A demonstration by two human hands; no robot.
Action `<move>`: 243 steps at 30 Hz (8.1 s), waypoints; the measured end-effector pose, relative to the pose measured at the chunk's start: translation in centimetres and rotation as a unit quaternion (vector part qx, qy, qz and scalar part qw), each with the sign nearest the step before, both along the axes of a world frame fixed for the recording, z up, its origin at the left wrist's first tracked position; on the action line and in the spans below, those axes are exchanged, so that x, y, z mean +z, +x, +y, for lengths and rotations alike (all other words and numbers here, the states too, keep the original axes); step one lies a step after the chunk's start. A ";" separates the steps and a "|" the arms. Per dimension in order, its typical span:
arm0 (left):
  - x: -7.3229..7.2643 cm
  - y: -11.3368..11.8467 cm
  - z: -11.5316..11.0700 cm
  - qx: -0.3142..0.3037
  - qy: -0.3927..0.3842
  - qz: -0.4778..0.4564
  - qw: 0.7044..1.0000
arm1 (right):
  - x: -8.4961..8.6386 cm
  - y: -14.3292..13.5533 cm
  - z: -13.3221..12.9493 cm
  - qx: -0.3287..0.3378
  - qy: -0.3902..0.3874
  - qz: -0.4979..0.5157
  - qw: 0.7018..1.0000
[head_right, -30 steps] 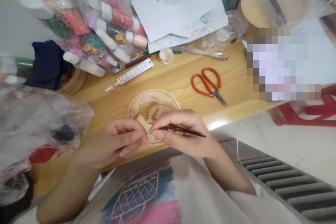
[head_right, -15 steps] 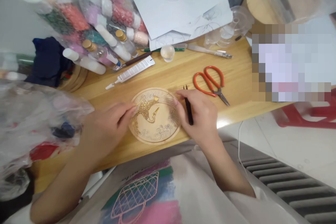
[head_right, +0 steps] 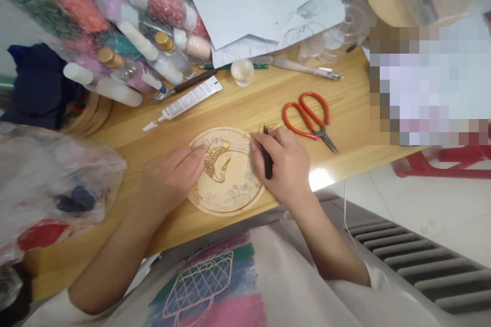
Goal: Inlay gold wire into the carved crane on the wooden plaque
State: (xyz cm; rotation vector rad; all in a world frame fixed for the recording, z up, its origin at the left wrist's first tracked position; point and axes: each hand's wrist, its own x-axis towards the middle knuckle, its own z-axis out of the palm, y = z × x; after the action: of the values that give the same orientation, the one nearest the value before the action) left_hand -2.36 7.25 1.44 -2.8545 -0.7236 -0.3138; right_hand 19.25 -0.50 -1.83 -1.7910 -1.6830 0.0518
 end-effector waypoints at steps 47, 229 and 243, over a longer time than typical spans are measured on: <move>-1.2 1.4 -2.4 0.090 -0.141 -0.117 0.979 | 0.3 -0.7 -0.6 -0.026 0.025 -0.042 0.998; -1.2 1.3 -1.8 0.070 -0.183 -0.122 0.973 | 0.9 -0.6 -0.4 -0.032 0.021 0.013 0.999; -1.9 1.4 -2.0 0.073 -0.181 -0.140 0.971 | 2.5 1.0 0.6 -0.040 -0.049 0.283 0.957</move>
State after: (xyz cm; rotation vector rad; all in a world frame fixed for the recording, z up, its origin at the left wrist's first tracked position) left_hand -0.99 5.24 -0.49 -3.1039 -1.1458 -0.6295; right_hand 20.24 0.12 0.69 -1.6992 -1.2114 0.5670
